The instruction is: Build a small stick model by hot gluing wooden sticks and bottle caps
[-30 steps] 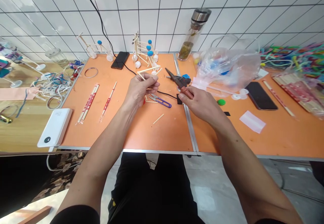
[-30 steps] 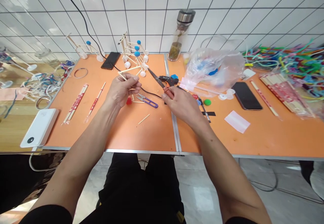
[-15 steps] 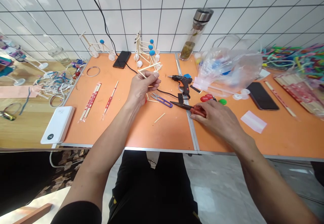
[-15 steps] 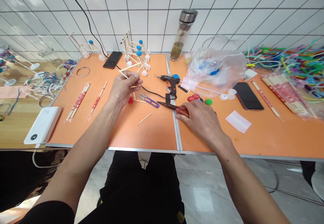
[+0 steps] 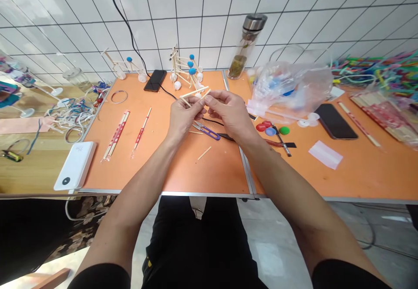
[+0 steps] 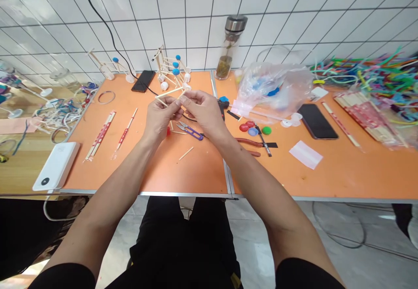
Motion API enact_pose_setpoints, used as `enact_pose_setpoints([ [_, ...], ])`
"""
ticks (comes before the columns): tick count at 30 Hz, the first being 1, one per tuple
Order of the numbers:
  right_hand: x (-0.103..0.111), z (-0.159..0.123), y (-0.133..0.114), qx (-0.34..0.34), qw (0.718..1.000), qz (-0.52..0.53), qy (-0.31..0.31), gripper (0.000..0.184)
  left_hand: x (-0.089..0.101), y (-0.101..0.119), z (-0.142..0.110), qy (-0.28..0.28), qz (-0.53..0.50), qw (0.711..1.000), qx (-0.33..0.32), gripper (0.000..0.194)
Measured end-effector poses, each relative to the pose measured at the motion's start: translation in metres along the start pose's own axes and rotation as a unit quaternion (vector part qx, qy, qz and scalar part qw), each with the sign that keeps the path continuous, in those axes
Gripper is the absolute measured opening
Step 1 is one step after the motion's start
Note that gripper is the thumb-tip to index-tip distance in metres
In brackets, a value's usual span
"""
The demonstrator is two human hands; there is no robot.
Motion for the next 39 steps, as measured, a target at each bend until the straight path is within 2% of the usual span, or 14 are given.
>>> enact_pose_setpoints([
  [4,0.002,0.003,-0.006,0.039,0.999,-0.011,-0.005,0.041,-0.009,-0.006,-0.003,-0.054,-0.010,0.998,0.020,0.047],
  [8,0.022,0.010,-0.026,0.094,0.989,-0.109,0.007,0.036,-0.012,-0.006,-0.004,-0.096,0.008,0.995,0.040,0.051],
  [10,0.029,0.013,-0.034,0.124,0.974,-0.192,-0.002,0.029,-0.011,-0.003,-0.003,-0.103,0.025,0.994,0.033,0.048],
  [13,0.029,0.014,-0.039,0.166,0.938,-0.302,-0.031,0.021,-0.013,-0.001,-0.004,-0.124,0.041,0.991,0.008,0.040],
  [15,0.024,0.012,-0.039,0.191,0.919,-0.341,-0.046,0.019,-0.016,-0.001,-0.006,-0.135,0.049,0.990,-0.007,0.031],
  [17,0.020,0.010,-0.037,0.202,0.912,-0.352,-0.056,0.017,-0.016,-0.005,-0.007,-0.131,0.059,0.990,-0.006,0.021],
  [20,0.027,0.010,-0.038,0.210,0.928,-0.307,-0.011,0.014,-0.010,-0.010,-0.004,-0.092,0.054,0.994,0.024,0.016],
  [23,0.047,0.013,-0.028,0.170,0.963,-0.199,0.062,0.034,0.002,-0.012,0.001,-0.032,0.014,0.997,0.062,0.019],
  [26,0.046,0.012,0.008,0.044,0.993,-0.101,0.036,0.048,0.010,-0.013,0.006,0.014,-0.033,0.995,0.088,0.028],
  [29,0.032,0.006,0.031,-0.026,0.999,-0.039,0.001,0.054,0.011,-0.017,0.007,0.027,-0.065,0.992,0.102,0.031],
  [33,0.022,0.005,0.033,-0.022,1.000,-0.002,0.008,0.051,0.004,-0.025,0.003,0.011,-0.083,0.990,0.115,0.031],
  [36,0.024,0.007,0.026,-0.002,1.000,0.012,0.019,0.048,-0.001,-0.028,0.000,-0.006,-0.076,0.990,0.119,0.028],
  [39,0.028,0.008,0.019,0.019,0.999,-0.019,0.024,0.043,0.000,-0.022,0.002,-0.012,-0.038,0.995,0.094,0.027],
])
Point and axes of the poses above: each hand's wrist, its own z-axis towards the middle knuckle, its own x-axis out of the back of the hand, y = z × x, the point moved 10 cm from there along z, towards the middle knuckle, and after that the axes turned 15 degrees about y, right-handed, at the moved point
